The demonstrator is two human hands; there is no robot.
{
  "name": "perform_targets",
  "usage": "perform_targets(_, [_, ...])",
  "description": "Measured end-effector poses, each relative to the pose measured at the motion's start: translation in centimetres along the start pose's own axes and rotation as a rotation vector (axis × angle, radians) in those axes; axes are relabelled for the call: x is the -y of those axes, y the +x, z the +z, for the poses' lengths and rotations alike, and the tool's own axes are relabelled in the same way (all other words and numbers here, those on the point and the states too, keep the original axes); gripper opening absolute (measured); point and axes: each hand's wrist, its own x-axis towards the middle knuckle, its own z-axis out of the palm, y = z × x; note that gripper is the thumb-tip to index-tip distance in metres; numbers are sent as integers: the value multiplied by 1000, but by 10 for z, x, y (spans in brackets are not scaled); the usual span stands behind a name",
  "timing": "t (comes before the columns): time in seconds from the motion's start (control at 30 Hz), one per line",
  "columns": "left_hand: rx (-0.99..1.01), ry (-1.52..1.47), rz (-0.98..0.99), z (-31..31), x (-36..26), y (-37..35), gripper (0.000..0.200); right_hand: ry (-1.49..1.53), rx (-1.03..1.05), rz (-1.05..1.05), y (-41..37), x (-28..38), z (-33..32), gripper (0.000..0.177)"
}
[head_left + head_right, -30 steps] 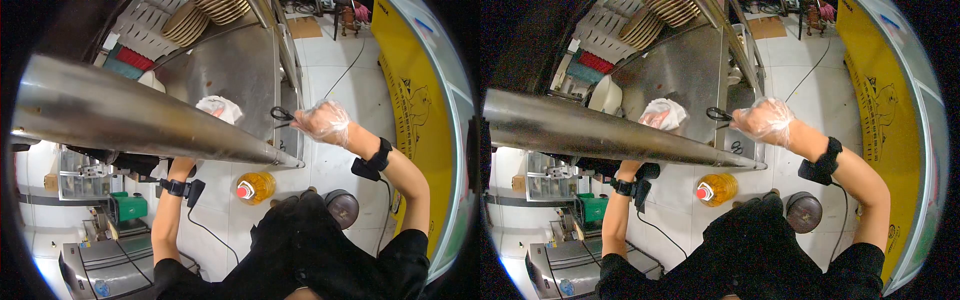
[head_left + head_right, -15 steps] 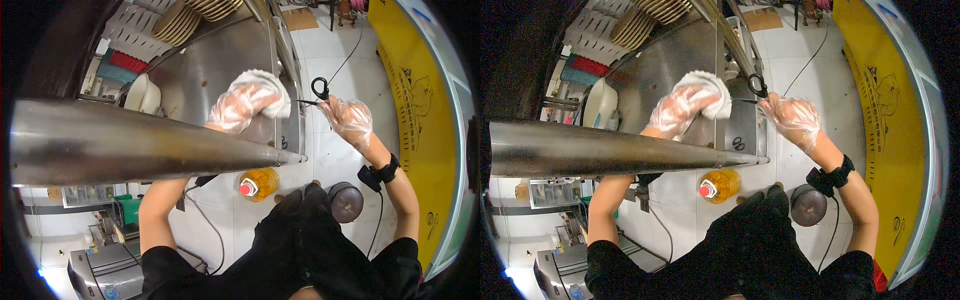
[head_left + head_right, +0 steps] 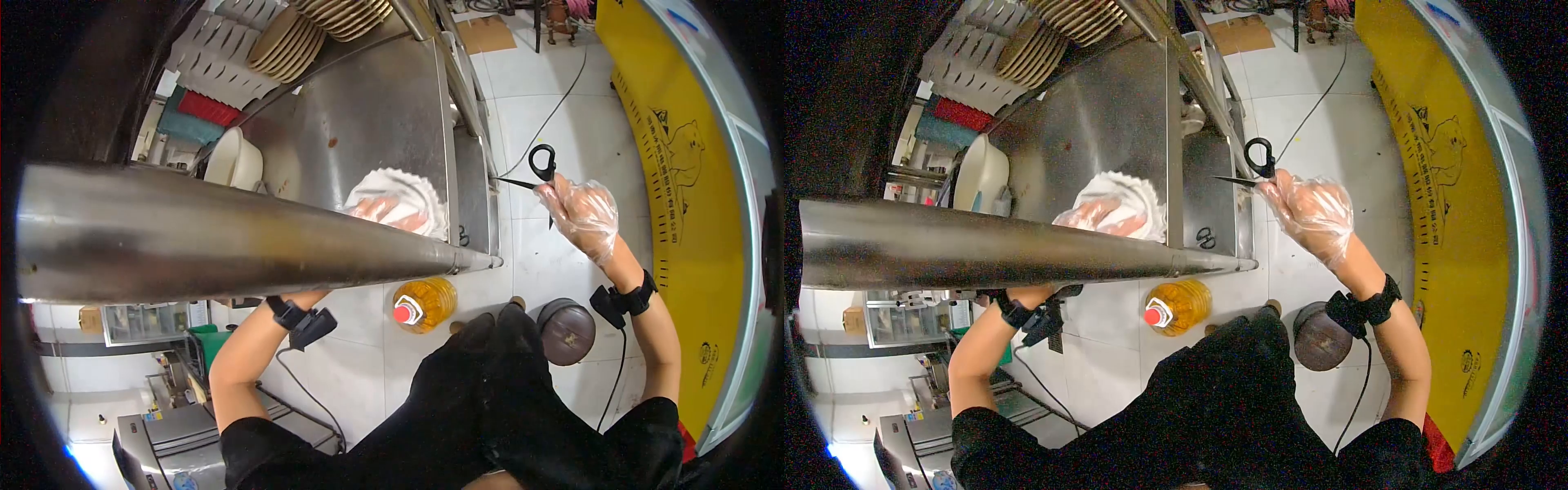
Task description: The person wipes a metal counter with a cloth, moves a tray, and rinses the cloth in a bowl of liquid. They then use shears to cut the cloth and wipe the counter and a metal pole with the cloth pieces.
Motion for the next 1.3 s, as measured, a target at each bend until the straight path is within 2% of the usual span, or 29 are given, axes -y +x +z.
perform_targets(0.17, [-310,-317,-159,7,26,76,44,87,-4,9,10,10,3,32])
perform_targets(0.23, [-299,-288,-353,41,65,107,44,80,-34,46,12,15,1,31])
perform_targets(0.27, [-347,-93,-214,26,71,117,43,78,-35,45,12,15,0,31])
perform_targets(0.33, [-319,-615,-284,16,81,130,45,99,-77,64,11,15,-1,30])
perform_targets(0.47, [-234,-187,-136,-5,60,108,44,108,-79,92,1,10,3,29])
perform_targets(0.5, [-167,-421,-195,-9,49,98,46,112,-83,95,-1,9,4,29])
perform_targets(0.53, [-264,-667,-117,2,42,88,46,117,-87,97,-3,9,3,28])
perform_targets(0.63, [-94,-296,-76,-33,4,49,45,149,-57,137,-11,10,0,28])
perform_targets(0.73, [-193,-1013,-18,-17,0,39,47,118,-14,150,-15,8,2,28])
perform_targets(0.77, [-150,-620,-28,-21,-3,35,47,127,-8,146,-16,9,3,29])
perform_targets(0.83, [-133,-298,-47,-25,1,43,45,156,-20,139,-13,11,4,29])
perform_targets(0.93, [-207,-656,-326,-18,11,72,37,177,-34,141,-10,21,4,29])
perform_targets(1.03, [-155,-507,-500,-10,56,112,33,183,-89,150,-10,26,5,28])
perform_targets(1.1, [-146,-238,-353,5,96,111,35,127,-135,138,-14,27,3,27])
perform_targets(1.13, [-40,-118,-442,-7,98,110,36,133,-154,160,-18,28,2,27])
perform_targets(1.2, [-29,-80,-533,1,117,82,36,131,-159,190,-31,23,-1,25])
perform_targets(1.3, [-79,-166,-685,48,136,9,37,211,-127,290,-53,21,-10,18])
